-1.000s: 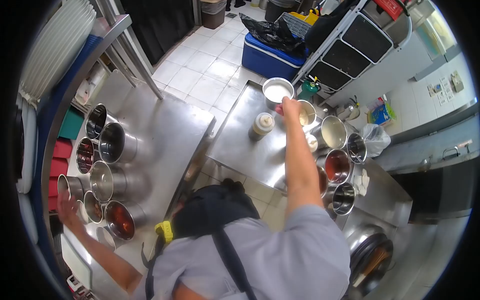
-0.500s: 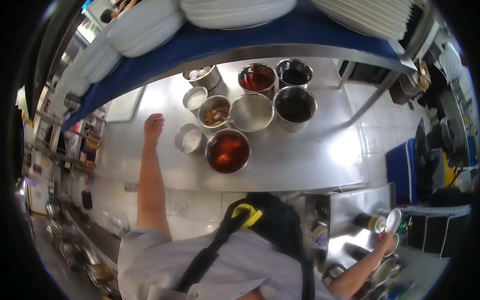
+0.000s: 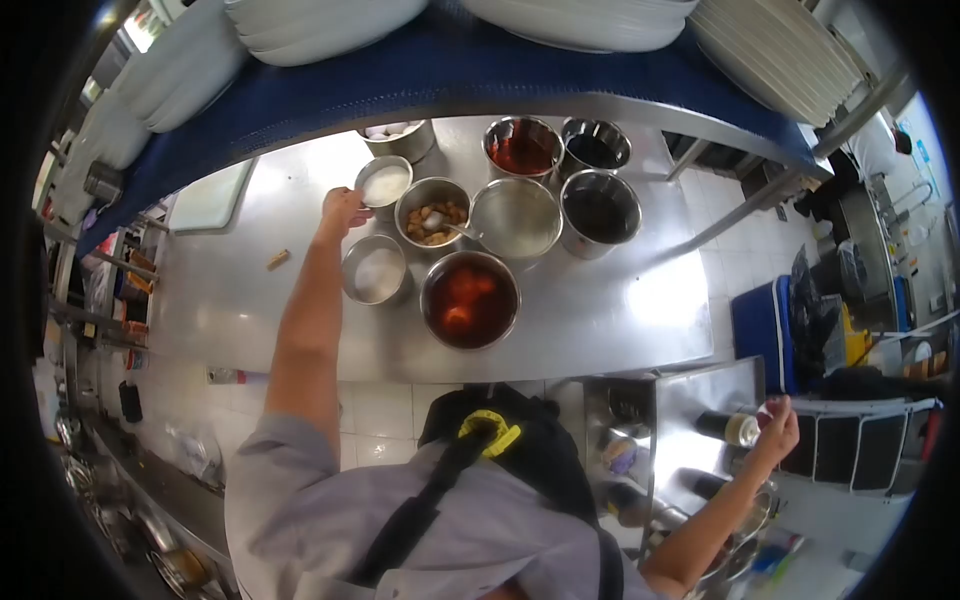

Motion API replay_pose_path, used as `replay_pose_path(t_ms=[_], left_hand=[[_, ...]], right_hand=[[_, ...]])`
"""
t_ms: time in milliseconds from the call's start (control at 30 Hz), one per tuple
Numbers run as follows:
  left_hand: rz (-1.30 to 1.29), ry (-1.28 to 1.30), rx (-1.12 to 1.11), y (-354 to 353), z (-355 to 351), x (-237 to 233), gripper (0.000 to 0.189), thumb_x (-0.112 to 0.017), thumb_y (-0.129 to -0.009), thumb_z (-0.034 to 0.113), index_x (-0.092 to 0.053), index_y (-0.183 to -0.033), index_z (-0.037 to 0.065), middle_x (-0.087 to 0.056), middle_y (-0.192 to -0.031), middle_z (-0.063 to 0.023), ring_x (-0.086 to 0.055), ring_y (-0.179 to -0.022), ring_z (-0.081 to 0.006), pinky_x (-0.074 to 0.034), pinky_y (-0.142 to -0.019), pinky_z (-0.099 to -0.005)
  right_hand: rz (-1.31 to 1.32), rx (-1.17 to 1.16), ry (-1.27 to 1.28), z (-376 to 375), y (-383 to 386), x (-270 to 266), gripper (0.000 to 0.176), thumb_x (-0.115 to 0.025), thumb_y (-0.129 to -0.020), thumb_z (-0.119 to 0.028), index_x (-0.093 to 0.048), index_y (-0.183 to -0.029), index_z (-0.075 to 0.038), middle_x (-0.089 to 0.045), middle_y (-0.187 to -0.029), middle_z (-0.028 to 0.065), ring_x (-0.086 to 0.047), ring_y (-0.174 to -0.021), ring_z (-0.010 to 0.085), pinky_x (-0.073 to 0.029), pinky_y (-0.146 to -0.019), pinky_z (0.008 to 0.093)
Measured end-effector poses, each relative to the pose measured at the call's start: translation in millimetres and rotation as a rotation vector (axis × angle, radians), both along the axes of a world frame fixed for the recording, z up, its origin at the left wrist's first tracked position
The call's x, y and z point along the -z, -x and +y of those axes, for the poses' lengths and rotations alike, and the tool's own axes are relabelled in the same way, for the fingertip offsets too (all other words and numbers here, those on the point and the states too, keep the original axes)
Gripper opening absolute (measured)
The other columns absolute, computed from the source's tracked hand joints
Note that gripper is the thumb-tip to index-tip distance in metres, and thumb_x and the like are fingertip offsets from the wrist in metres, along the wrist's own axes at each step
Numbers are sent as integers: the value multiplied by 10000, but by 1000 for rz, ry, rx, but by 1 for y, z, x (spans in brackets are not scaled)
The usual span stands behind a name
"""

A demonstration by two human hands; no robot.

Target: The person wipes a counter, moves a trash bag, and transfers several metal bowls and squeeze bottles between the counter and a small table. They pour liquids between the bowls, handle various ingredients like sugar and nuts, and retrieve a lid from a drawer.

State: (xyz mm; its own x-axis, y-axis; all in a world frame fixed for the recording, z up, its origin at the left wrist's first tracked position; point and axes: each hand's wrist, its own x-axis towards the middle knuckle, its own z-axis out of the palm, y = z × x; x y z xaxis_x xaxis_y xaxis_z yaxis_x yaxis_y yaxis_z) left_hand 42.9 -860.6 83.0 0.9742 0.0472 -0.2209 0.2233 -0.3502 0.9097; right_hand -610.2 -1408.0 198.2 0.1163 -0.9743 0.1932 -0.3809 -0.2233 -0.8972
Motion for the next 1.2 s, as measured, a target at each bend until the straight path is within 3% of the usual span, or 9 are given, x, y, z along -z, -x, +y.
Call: replay_pose_path(t_ms=[100, 167, 200, 233, 267, 367, 633, 800, 1200], left_hand=[[-182, -148, 197, -38, 51, 41, 257, -673, -827, 212, -594, -809, -32, -653, -745, -165, -634, -600, -276, -509, -529, -400], [-884, -1271, 409, -45, 92, 49, 436, -791, -701, 454, -610, -806, 72, -629, -808, -112, -596, -856, -315, -479, -822, -457], [-975, -1304, 510, -81, 135, 71, 451, -796, -686, 471, -607, -802, 78, -645, -895, -118, -597, -909, -315, -477, -861, -449], [-1751, -936, 394, -125, 172, 100, 459, -812, -681, 474, -627, -832, 83, -656, -920, -86, -599, -1017, -310, -461, -927, -469], [-1182, -1315, 499, -103, 181, 50, 391, -798, -763, 408, -646, -890, 71, -663, -886, -66, -663, -928, -260, -535, -817, -421], [-360, -75, 259, -8, 116, -82, 196, -600, -911, 237, -594, -825, 61, -576, -708, -8, -594, -578, -112, -432, -477, -207], [-340, 12, 698, 235, -98, -185, 168, -649, -859, 122, -534, -744, 80, -482, -679, 69, -405, -623, -38, -322, -525, -241], [-453, -106, 1184, 369, -218, -207, 244, -635, -778, 101, -478, -623, -3, -422, -513, -74, -385, -487, -111, -333, -460, -322], [-298, -131, 1424, 490, -322, -203, 259, -650, -790, 130, -484, -629, 14, -413, -525, -15, -365, -541, -63, -310, -462, -293]], right_hand=[[15, -18, -16, 64, -27, -23, 349, -605, -966, -341, -689, -875, -15, -682, -794, 65, -637, -642, 126, -508, -574, 241], [-24, -19, -85, 90, -35, -32, 321, -609, -963, -309, -693, -904, -5, -698, -836, 91, -673, -692, 155, -540, -614, 259], [-132, -45, -165, 79, -22, -14, 297, -615, -957, -289, -699, -917, -7, -695, -828, 96, -684, -717, 173, -558, -642, 266], [-120, -30, -149, 93, -30, -18, 278, -615, -955, -271, -701, -920, -9, -689, -813, 98, -675, -706, 173, -553, -631, 268], [-108, -56, -136, 96, -33, -7, 257, -624, -949, -253, -701, -925, -9, -687, -802, 92, -664, -694, 161, -541, -609, 269], [4, -259, -111, 127, -76, -8, 307, -579, -971, -259, -701, -887, 11, -692, -761, 74, -646, -643, 139, -507, -585, 278], [-193, -717, -413, 182, -106, -62, 282, -643, -933, -253, -691, -891, 22, -683, -862, 87, -606, -751, 96, -475, -669, 252], [-178, -900, -196, 169, -39, -66, 182, -669, -904, -157, -665, -880, 23, -651, -1058, 135, -584, -826, 123, -465, -725, 256], [-82, -612, -177, 101, 83, -44, 188, -680, -887, -160, -665, -856, 25, -651, -992, 148, -609, -857, 182, -475, -748, 281]])
